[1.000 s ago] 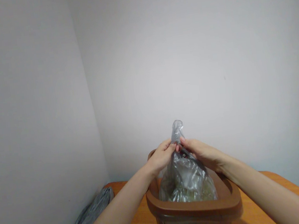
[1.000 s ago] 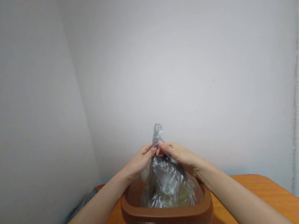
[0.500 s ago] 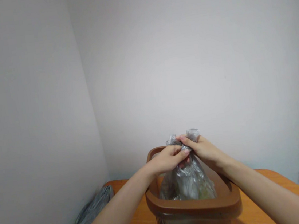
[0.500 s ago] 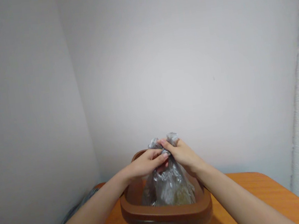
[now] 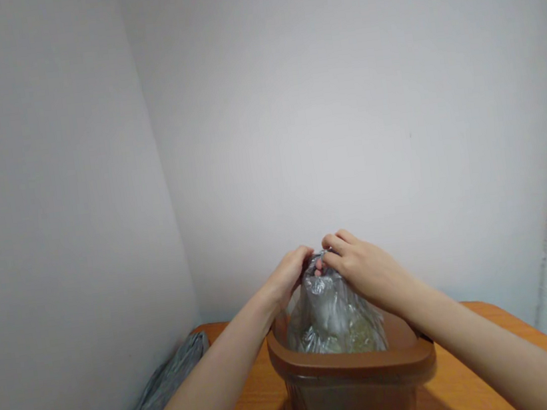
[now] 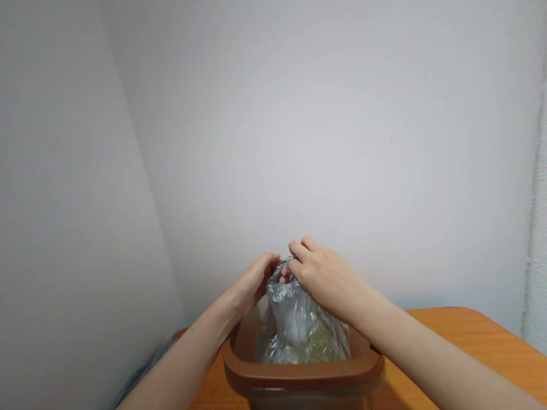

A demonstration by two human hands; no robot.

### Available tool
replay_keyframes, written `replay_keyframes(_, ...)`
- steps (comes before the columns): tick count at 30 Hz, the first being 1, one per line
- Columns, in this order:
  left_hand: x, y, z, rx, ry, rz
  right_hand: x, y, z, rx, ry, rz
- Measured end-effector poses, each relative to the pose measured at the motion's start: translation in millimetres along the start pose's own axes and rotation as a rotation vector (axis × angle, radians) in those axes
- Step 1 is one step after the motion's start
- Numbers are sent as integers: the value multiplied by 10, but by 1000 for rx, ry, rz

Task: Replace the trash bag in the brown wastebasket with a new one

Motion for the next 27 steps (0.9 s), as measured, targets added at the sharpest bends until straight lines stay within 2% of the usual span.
replay_keyframes(3, 2, 2, 22, -21, -39, 76, -49, -51, -38, -9, -35, 208)
replay_keyframes(7, -35, 7, 12, -24, -54, 145, -125, -132, -40, -32, -1, 313)
replay_keyframes(12, -102, 115, 15, 83, 6, 77, -113, -209, -29, -71, -15, 357)
replay_keyframes(16, -121, 194, 50, 134, 35, 22, -137, -181, -16, -61, 13, 309)
replay_keyframes(19, -158, 411, 145, 284, 153, -149, -211, -138, 8, -74, 62, 292)
replay_keyframes(23, -168, 850, 377, 541, 389, -451, -471, -212, 67, -221, 220, 373)
replay_keyframes(25, -180, 1005, 438, 579, 449, -519, -618, -271, 112, -289, 304, 398)
replay_keyframes(27, -228, 1108, 459, 593, 515, -594, -695, -288, 145, -298, 322, 347)
Point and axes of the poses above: each hand's wrist, its own z-axis away from the middle knuckle, its own x-axis out of the palm, y = z × x, the point moved 9 cm from there along -z, towards the middle knuckle, and after that the axes turned 13 degrees about -x, right-handed, at the moved point
